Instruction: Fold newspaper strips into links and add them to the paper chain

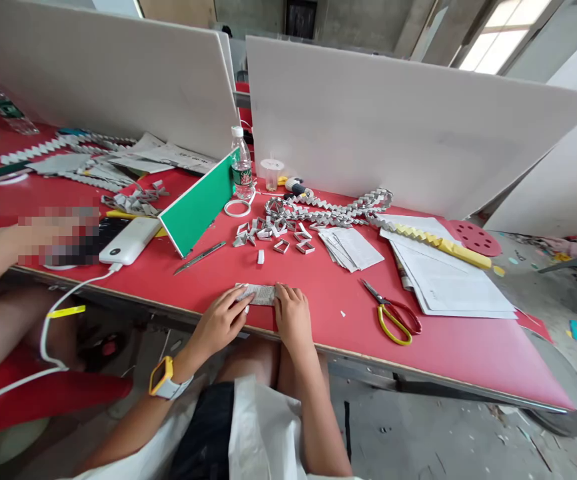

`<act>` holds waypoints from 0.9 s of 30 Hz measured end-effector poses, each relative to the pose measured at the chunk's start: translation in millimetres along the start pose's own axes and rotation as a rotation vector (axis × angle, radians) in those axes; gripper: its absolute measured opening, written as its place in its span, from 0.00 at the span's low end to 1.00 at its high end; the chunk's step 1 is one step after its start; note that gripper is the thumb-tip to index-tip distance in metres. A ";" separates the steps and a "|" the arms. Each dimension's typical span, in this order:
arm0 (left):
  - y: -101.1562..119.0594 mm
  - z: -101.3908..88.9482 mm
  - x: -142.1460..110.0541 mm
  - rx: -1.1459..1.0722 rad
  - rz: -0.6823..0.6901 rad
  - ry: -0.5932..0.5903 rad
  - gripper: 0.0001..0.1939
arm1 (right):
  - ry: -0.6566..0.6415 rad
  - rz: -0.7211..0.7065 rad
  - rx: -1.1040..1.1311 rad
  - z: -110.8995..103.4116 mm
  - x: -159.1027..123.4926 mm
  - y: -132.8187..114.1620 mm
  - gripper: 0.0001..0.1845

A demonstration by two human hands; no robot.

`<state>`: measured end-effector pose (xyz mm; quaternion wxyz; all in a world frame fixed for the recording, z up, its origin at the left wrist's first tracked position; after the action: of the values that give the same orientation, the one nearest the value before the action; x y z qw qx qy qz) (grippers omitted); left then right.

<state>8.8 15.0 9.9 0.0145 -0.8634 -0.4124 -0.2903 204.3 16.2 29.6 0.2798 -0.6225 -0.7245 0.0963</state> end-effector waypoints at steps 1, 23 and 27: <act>0.2 -0.3 0.4 -0.002 0.001 -0.002 0.22 | -0.006 0.008 -0.004 -1.7 2.2 0.5 0.20; 3.8 -0.9 -1.4 0.082 -0.011 0.001 0.22 | -0.130 0.201 0.133 -7.6 38.6 8.3 0.08; 3.7 -1.0 -0.9 0.077 -0.019 -0.002 0.22 | -0.187 0.218 0.136 -8.3 46.5 10.2 0.04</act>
<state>10.5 11.6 11.1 0.0447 -0.8584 -0.4317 -0.2735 214.1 61.0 44.7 0.2404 -0.6656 -0.6672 0.2324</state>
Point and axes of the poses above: each hand's wrist, its own x-axis towards the middle knuckle, its own z-axis out of the palm, y = z × x, the point moved 2 cm from there along x, towards the middle knuckle, and after that the axes turned 4 degrees about z, right-handed, at the moved point
